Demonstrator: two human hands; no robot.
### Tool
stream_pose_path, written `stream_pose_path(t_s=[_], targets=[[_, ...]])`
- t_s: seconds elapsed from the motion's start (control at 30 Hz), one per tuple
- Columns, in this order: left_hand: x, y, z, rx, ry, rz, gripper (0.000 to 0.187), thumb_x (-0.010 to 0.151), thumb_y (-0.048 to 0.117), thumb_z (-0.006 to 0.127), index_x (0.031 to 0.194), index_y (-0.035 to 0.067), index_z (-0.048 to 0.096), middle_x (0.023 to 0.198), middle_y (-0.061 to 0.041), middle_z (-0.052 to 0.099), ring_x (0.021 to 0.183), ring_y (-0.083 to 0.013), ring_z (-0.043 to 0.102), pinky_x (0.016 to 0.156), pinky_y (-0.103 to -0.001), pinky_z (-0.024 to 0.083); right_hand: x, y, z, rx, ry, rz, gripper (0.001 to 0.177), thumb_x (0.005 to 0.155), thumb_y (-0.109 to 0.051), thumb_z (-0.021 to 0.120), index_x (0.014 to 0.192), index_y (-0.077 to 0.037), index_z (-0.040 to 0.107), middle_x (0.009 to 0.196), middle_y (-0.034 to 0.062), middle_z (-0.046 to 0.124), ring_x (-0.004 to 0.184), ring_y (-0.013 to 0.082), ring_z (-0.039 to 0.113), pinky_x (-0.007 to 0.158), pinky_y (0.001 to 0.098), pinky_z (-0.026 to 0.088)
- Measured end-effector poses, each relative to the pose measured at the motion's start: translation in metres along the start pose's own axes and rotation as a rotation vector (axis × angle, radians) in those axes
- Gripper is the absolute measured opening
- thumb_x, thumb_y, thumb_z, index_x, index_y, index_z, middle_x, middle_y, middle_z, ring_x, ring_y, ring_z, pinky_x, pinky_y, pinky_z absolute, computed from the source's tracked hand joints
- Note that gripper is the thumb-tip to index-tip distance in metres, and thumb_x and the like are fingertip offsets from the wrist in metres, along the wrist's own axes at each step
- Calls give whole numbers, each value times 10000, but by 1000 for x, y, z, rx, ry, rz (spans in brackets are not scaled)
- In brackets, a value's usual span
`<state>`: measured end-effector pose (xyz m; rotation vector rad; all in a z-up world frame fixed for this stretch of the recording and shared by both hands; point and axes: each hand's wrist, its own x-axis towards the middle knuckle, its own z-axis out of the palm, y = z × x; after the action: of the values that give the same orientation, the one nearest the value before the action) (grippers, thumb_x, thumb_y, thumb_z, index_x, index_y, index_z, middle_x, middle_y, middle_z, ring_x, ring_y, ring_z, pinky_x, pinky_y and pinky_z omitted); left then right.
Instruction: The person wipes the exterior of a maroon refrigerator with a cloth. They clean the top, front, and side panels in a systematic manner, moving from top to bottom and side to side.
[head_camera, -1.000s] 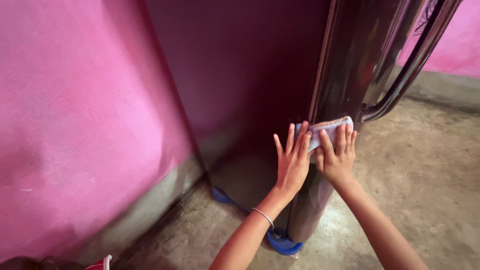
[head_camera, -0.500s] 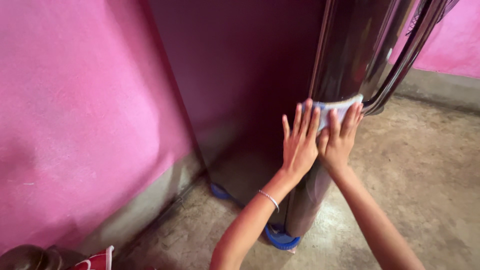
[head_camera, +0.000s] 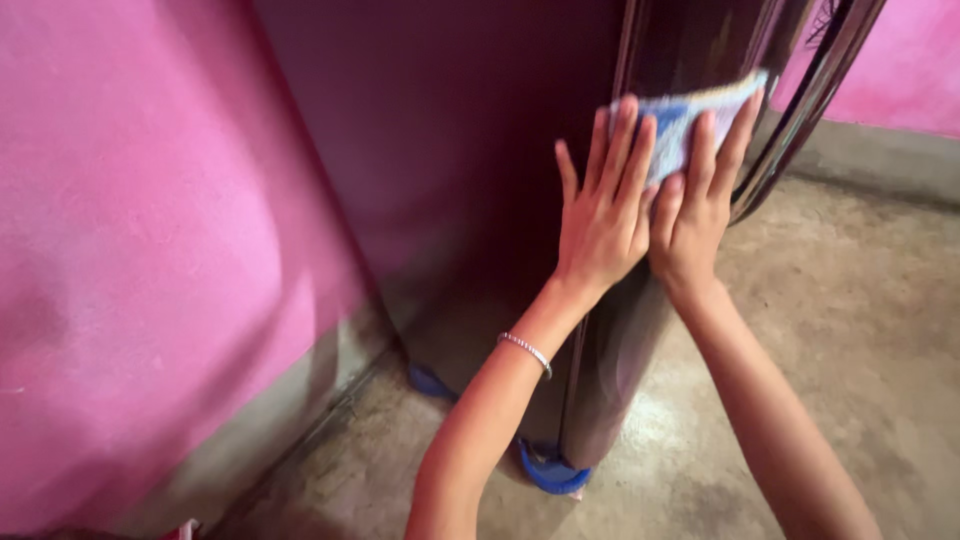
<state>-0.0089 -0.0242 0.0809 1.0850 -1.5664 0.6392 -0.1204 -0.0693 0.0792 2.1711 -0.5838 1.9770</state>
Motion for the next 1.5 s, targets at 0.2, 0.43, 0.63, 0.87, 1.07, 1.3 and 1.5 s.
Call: stream_pose_path(t_s=[0.2,0.43,0.63,0.87,1.07,1.3,1.5], targets=[[-62,-19,18,52,-99,-18,631,1134,305,398,1682,119,146,1765,-109,145,1664,-332,134,1317,-673,-73,-55,2,7,-78,-7,-7,517,1178,-280,373,1667,-135,289,1729,275,93,1605,498,202,1321,542,314],[-143,-39,39,85,-182,-48,670,1120,317,420,1668,68,126,1738,-175,192,1630,-391,171,1264,-723,-34,-137,20,20,-215,-57,-31,527,1097,-206,435,1607,-114,344,1680,343,142,1566,582,183,1302,676,195],[-202,-53,58,97,-192,-44,717,1100,314,490,1665,80,114,1724,-175,231,1606,-414,225,1233,-769,48,-201,40,32,-219,-89,-22,545,1055,-215,473,1585,-141,370,1668,346,145,1551,588,172,1280,691,188],[-266,-61,73,100,-248,-81,754,1083,300,534,1667,104,100,1728,-158,247,1596,-412,261,1231,-764,97,-271,55,34,-238,-196,6,583,1005,-202,545,1558,-132,375,1678,330,95,1543,592,136,1261,701,194],[-312,-57,81,200,-321,-145,719,1069,295,538,1642,87,156,1718,-134,244,1582,-369,262,1236,-709,118,-316,59,33,-257,-263,7,623,975,-193,593,1551,-121,367,1673,341,83,1528,614,155,1249,696,226],[-348,-36,69,397,-568,-226,629,1050,239,442,1615,32,258,1733,-119,202,1601,-308,190,1248,-647,118,-345,28,19,-287,-354,76,688,958,-170,640,1570,-137,327,1643,375,110,1487,629,227,1206,689,282],[-309,-30,64,252,-484,-281,628,1043,211,432,1618,22,268,1730,-138,194,1602,-317,186,1253,-646,99,-304,13,21,-235,-283,97,744,1005,-149,598,1643,-148,214,1659,396,48,1524,643,151,1233,710,242]])
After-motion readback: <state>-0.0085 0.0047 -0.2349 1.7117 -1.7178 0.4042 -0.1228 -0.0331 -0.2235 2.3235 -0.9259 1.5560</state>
